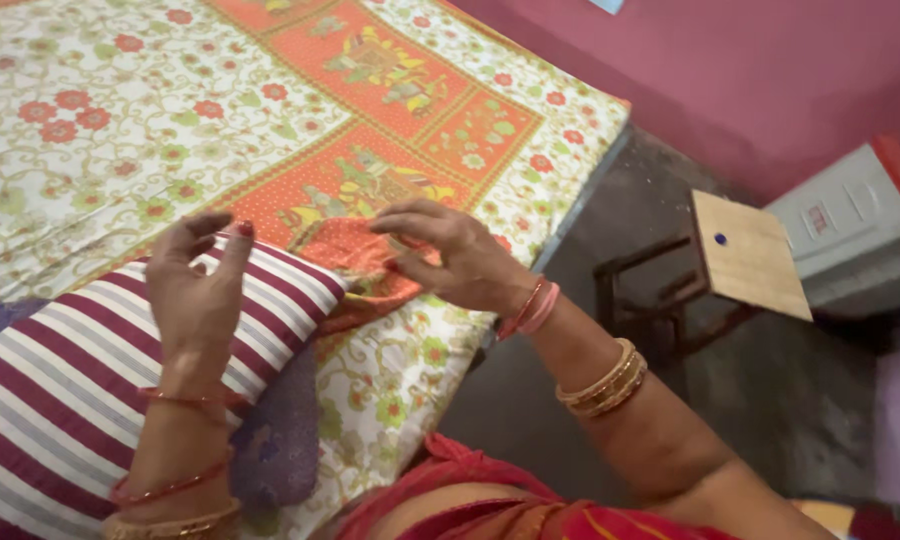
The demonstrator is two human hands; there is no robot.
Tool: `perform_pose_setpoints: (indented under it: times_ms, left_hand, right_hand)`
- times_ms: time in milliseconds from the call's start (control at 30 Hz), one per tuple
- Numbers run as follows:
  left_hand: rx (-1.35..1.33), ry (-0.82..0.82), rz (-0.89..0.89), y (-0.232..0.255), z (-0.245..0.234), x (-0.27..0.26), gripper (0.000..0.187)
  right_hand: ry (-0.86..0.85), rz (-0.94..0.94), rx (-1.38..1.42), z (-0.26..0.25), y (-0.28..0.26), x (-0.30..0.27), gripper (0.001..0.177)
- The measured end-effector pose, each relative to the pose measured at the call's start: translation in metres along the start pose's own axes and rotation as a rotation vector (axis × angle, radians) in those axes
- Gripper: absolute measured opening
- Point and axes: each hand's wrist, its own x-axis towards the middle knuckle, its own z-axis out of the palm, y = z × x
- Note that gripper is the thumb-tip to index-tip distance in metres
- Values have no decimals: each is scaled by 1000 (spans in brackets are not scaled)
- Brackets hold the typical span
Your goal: The person places a striped pillowcase onto a pillow on a bed, then smooths and adjusts the fabric to fit the pillow. The person also handles a second pillow and a patterned cloth during the process.
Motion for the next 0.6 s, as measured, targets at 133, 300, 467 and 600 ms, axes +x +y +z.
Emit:
perform_pose_setpoints:
  times_ms: [133, 300, 467, 600]
  left_hand:
    - [74, -68, -74, -13, 9, 8, 38]
    - [190, -105, -135, -16, 12, 8, 42]
    - [247, -84, -266, -15, 19, 3, 44]
    - [375, -146, -324, -12, 26, -3, 44]
  right_hand:
    - [-42, 69, -7, 0, 41, 23, 35]
    - [-90, 121, 19, 11, 106, 44, 35]
    - [-173, 159, 70, 31, 180, 63, 36]
    - [-365, 393, 85, 61, 230, 76, 45]
